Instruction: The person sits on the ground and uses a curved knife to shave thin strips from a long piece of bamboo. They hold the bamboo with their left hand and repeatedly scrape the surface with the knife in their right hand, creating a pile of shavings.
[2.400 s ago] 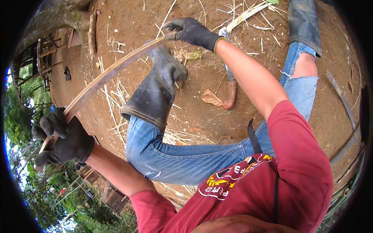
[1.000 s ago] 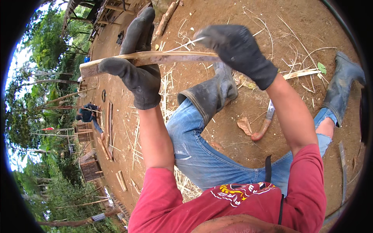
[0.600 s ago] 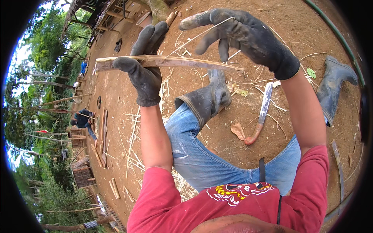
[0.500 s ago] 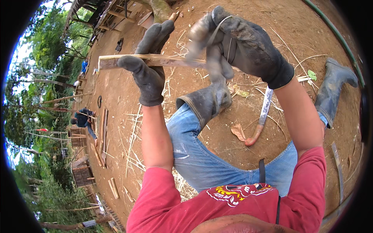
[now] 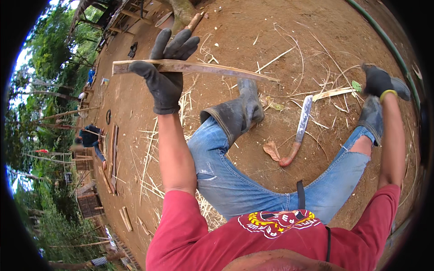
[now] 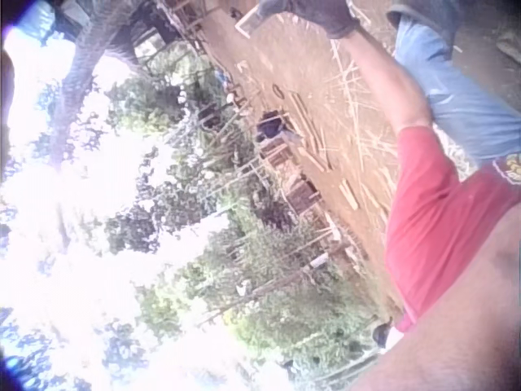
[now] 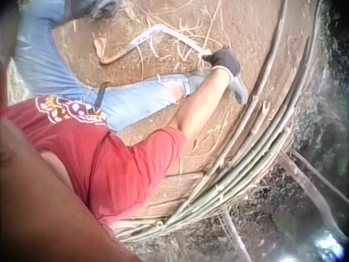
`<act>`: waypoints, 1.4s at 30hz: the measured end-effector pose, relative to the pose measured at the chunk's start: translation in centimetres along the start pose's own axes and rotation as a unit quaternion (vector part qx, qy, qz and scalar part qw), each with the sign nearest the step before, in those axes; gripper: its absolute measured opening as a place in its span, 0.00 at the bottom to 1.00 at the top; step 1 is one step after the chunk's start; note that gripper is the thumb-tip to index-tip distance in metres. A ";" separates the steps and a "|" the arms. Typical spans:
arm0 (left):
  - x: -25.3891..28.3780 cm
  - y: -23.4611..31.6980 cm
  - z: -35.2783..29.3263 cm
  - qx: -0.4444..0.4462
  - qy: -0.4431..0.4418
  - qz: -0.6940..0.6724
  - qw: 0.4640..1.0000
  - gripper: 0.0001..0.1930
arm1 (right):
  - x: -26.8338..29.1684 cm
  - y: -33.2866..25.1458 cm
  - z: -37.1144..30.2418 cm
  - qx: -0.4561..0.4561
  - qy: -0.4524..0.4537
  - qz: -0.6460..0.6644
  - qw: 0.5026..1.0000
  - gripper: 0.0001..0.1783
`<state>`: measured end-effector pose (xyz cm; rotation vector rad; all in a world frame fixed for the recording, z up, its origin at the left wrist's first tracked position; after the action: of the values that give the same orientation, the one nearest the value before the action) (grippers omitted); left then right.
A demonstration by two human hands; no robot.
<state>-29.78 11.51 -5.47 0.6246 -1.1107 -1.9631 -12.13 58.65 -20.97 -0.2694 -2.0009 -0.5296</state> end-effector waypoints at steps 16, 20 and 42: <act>-5.4 0.6 -0.2 -0.077 -0.146 0.027 0.986 0.50 | 11.0 -27.2 -9.1 0.436 0.374 0.518 0.634 0.15; -5.9 0.6 -0.2 -0.073 -0.166 0.031 0.983 0.51 | 11.2 -26.5 -9.6 0.436 0.455 0.559 0.538 0.10; -4.7 -0.5 0.2 -0.053 -0.173 -0.162 0.970 0.58 | 5.0 -27.8 -3.2 0.408 0.189 0.646 0.617 0.19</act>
<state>-27.39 15.54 -5.61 0.4341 -1.1543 -2.4674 -23.28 32.50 -22.25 -0.8116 -0.9831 1.1494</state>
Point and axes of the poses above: each hand's wrist, its own z-axis towards the middle knuckle, its own x-axis out of the back of the hand, y = z × x, the point moved 5 cm from there along z, towards the middle knuckle, and after that the axes turned 5 degrees about -y, right-handed, at the moved point
